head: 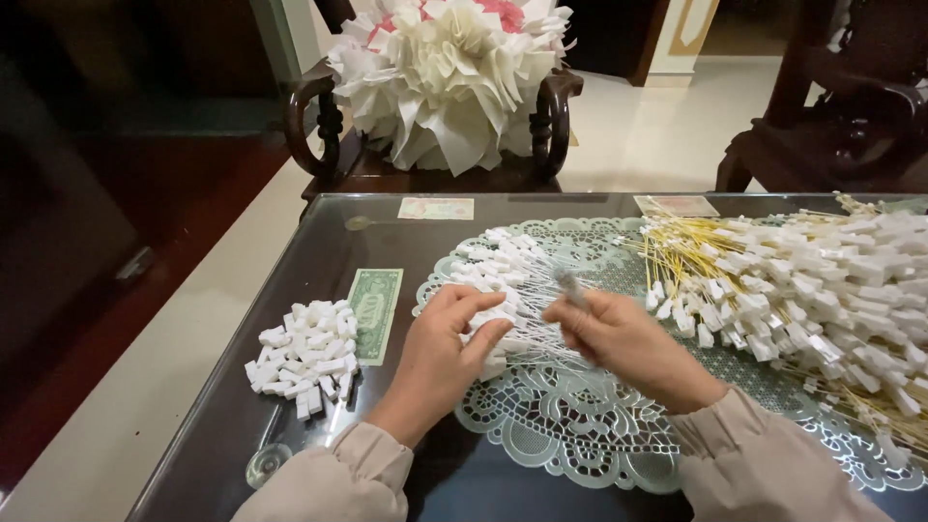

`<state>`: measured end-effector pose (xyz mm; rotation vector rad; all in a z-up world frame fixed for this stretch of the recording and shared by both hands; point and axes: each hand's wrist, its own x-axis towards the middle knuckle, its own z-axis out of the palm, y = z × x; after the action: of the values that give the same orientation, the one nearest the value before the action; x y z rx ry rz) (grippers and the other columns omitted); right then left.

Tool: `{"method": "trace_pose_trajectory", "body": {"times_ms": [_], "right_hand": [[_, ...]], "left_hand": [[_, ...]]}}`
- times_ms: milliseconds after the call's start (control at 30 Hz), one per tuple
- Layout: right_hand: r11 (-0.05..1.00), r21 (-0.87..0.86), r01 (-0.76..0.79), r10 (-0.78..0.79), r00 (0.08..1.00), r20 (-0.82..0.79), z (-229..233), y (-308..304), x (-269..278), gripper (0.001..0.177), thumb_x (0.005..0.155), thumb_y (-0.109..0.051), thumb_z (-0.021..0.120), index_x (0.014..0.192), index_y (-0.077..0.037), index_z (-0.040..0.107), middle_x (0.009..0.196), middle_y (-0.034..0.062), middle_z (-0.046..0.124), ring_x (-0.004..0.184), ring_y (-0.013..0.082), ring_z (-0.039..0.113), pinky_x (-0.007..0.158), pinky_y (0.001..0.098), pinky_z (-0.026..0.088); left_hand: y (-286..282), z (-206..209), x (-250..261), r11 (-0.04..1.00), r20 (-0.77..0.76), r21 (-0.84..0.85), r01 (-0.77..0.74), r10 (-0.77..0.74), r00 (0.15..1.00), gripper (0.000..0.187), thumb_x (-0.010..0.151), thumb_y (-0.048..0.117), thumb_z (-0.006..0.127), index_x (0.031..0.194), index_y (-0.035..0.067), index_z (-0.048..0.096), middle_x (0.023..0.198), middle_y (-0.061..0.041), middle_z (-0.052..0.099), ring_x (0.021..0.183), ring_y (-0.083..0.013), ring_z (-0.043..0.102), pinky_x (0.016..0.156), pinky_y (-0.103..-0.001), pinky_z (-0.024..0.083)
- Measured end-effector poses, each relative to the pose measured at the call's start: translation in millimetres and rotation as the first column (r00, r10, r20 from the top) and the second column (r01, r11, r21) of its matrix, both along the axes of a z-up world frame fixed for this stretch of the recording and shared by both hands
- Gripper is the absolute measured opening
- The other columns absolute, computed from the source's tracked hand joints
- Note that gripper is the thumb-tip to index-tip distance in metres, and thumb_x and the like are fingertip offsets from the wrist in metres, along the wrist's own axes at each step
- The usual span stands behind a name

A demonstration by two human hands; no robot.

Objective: Assembling small white plastic caps onto thin wire stems on a glass table.

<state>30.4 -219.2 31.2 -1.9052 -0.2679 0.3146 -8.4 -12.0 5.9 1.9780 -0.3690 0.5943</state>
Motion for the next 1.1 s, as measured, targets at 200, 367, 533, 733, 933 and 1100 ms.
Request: {"method": "trace_pose_trajectory", "body": {"times_ms": [200, 367, 533, 733, 933, 1100], "right_hand": [[0.974, -0.062, -0.217, 0.216, 0.976, -0.008, 10, 23, -22, 0.035, 0.099, -0.024, 0.055, 0.074, -0.001, 0.063, 0.050, 0.0031, 0.048, 0.046, 0.0114, 0.043, 0.043, 0.0219, 0.034], [0.982, 0.069, -0.177, 0.179, 0.983, -0.028, -9, 17, -10, 0.031, 0.098, -0.021, 0.056, 0.078, 0.001, 0.064, 0.051, 0.0070, 0.053, 0.041, 0.0120, 0.042, 0.037, 0.0224, 0.034], [0.974, 0.198, -0.108, 0.108, 0.994, 0.012, -14, 14, -5, 0.024, 0.097, -0.017, 0.058, 0.083, 0.002, 0.064, 0.055, 0.0092, 0.055, 0.041, 0.0118, 0.044, 0.036, 0.0216, 0.034], [0.995, 0.099, -0.031, 0.020, 0.994, 0.110, 4, 17, -13, 0.018, 0.089, -0.012, 0.068, 0.090, 0.005, 0.073, 0.053, 0.0100, 0.055, 0.042, 0.0133, 0.042, 0.037, 0.0254, 0.033], [0.973, -0.228, 0.046, -0.037, 0.998, 0.046, 8, 16, -18, 0.031, 0.099, -0.023, 0.059, 0.081, 0.000, 0.069, 0.060, 0.0120, 0.051, 0.050, 0.0207, 0.041, 0.046, 0.0304, 0.034], [0.989, -0.145, -0.005, 0.007, 1.000, 0.012, -3, 13, -10, 0.030, 0.101, -0.017, 0.056, 0.080, 0.003, 0.062, 0.063, 0.0143, 0.051, 0.053, 0.0224, 0.040, 0.047, 0.0323, 0.034]], "left_hand": [[-11, -4, -1, 0.975, -0.059, -0.210, 0.071, -0.085, 0.995, 0.016, 0.086, 0.019, 0.072, 0.097, 0.010, 0.077, 0.082, -0.008, 0.069, 0.063, -0.0106, 0.056, 0.056, -0.025, 0.047], [-9, 0, -2, 0.946, -0.152, -0.322, 0.029, -0.082, 0.985, 0.013, 0.086, 0.016, 0.072, 0.091, 0.007, 0.079, 0.070, -0.007, 0.067, 0.059, -0.0060, 0.050, 0.052, -0.021, 0.044], [-9, 2, -5, 0.940, -0.205, -0.342, -0.005, -0.069, 0.976, 0.013, 0.087, 0.016, 0.071, 0.089, 0.007, 0.079, 0.068, -0.007, 0.067, 0.059, -0.0060, 0.050, 0.051, -0.021, 0.045], [7, 5, -5, 0.980, -0.187, -0.198, -0.022, -0.016, 0.982, 0.013, 0.084, 0.021, 0.073, 0.091, 0.012, 0.078, 0.077, -0.009, 0.070, 0.066, -0.0160, 0.063, 0.061, -0.029, 0.052], [98, 42, -49, 0.972, -0.262, 0.220, -0.080, 0.138, 0.955, 0.015, 0.082, 0.012, 0.066, 0.093, 0.016, 0.076, 0.094, 0.003, 0.076, 0.085, -0.0099, 0.069, 0.079, -0.025, 0.052], [112, 58, -84, 0.804, -0.551, 0.580, -0.133, 0.508, 0.662, 0.023, 0.087, 0.031, 0.064, 0.107, 0.025, 0.075, 0.099, 0.006, 0.072, 0.087, -0.0160, 0.064, 0.080, -0.031, 0.046]]}}
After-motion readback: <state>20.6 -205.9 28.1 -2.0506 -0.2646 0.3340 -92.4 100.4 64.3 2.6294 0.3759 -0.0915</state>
